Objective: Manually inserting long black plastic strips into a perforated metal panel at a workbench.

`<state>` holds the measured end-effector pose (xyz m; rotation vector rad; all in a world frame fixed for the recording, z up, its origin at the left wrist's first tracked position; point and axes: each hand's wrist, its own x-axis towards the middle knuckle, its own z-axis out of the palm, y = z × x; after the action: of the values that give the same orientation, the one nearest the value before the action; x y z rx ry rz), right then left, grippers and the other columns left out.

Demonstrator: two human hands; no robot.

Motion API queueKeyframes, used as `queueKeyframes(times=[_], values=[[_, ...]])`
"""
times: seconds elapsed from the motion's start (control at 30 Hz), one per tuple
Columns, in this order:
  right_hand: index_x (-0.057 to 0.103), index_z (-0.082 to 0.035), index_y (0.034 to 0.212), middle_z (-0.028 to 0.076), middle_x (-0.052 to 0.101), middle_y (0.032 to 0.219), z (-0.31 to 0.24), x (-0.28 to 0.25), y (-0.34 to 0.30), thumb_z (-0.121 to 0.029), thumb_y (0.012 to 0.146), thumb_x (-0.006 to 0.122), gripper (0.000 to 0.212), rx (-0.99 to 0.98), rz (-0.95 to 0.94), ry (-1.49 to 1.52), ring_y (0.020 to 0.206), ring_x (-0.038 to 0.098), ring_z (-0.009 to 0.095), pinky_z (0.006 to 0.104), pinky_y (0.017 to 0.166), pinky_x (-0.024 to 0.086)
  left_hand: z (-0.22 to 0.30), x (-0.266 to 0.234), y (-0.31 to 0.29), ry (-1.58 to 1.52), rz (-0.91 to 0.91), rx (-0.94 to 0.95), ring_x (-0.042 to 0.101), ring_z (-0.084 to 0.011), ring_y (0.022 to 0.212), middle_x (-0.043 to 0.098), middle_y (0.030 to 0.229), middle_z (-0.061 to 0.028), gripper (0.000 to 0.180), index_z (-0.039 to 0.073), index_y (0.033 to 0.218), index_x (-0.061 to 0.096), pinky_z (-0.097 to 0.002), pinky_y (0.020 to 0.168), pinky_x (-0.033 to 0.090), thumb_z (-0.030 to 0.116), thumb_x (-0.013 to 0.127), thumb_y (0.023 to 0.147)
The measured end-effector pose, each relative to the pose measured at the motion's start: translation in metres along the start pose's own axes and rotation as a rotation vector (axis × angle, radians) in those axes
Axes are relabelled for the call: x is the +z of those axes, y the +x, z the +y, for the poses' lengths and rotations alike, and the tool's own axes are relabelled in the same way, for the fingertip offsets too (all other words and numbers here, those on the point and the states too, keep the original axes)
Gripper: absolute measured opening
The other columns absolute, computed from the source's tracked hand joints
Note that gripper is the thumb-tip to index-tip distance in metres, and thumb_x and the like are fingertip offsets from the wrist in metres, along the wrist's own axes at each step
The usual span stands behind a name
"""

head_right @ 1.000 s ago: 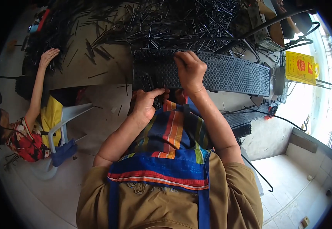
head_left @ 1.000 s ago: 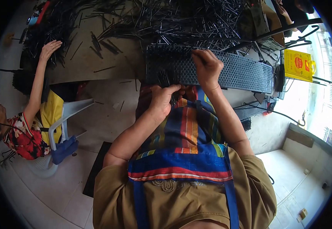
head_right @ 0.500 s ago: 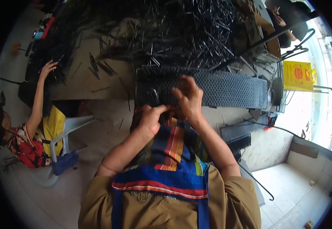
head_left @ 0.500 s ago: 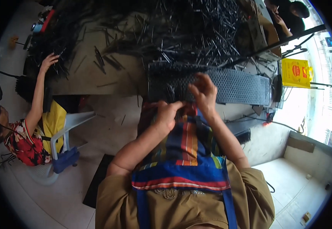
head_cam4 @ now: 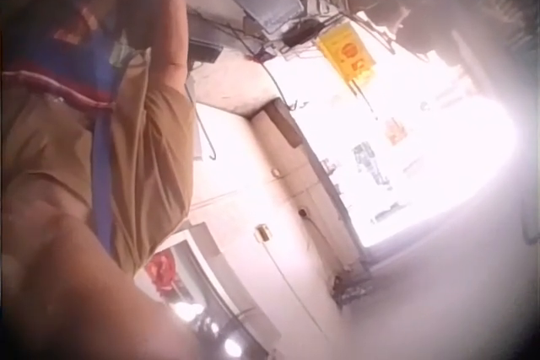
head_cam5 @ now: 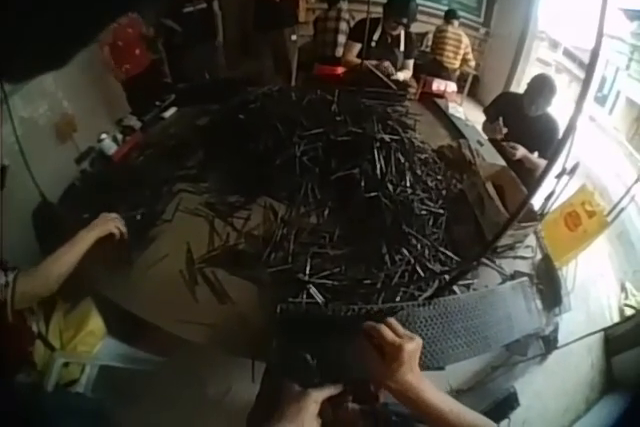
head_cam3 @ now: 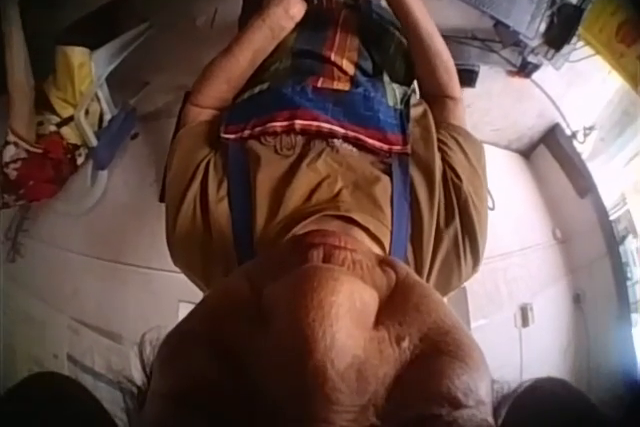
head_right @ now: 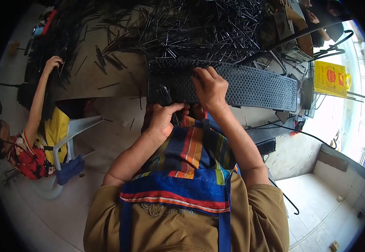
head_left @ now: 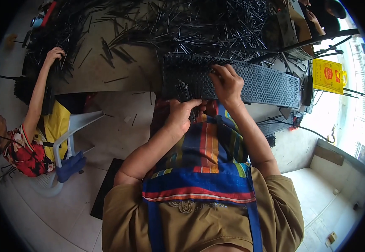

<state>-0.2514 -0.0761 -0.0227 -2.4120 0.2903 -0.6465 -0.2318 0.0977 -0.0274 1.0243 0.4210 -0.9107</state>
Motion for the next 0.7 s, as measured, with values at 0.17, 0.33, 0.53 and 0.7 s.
queueKeyframes(times=[0.17,0.33,0.53,0.7], values=[[0.065,0.0,0.1,0.002,0.065,0.076,-0.004,0.005,-0.027,0.003,0.081,0.07,0.02,0.573,-0.25,0.826,0.055,0.056,0.007,0.0213,0.048,0.044,0.006,0.014,-0.005,0.066,-0.144,0.109,0.071,-0.0206,0.066,0.072,0.082,-0.0107,0.013,0.0,0.09,0.067,-0.03,0.051,0.052,-0.005,0.067,0.079],[0.064,0.0,0.093,0.002,0.064,0.073,-0.004,-0.001,-0.015,0.007,0.082,0.066,0.013,0.624,0.041,0.835,0.052,0.054,0.006,0.0204,0.045,0.041,-0.002,0.004,0.0,0.053,-0.032,0.055,0.072,-0.0231,0.076,0.072,0.091,-0.0125,0.016,0.0,0.096,0.068,-0.0356,0.063,0.058,-0.004,0.068,0.08],[0.065,0.001,0.098,0.002,0.063,0.07,-0.007,0.002,-0.004,0.008,0.081,0.065,0.019,0.591,-0.075,0.803,0.05,0.053,0.006,0.0201,0.045,0.041,0.002,0.008,0.001,0.019,-0.058,0.037,0.072,-0.023,0.074,0.072,0.089,-0.0134,0.012,0.0,0.096,0.067,-0.033,0.059,0.058,0.001,0.067,0.085],[0.064,0.001,0.098,0.001,0.063,0.069,-0.013,0.018,-0.035,0.007,0.081,0.065,0.018,0.472,-0.058,0.584,0.053,0.054,0.006,0.0229,0.05,0.046,-0.015,0.008,0.003,0.058,-0.068,0.197,0.071,-0.0206,0.074,0.072,0.09,-0.0113,0.016,0.0,0.1,0.067,-0.031,0.059,0.058,0.0,0.069,0.083]])
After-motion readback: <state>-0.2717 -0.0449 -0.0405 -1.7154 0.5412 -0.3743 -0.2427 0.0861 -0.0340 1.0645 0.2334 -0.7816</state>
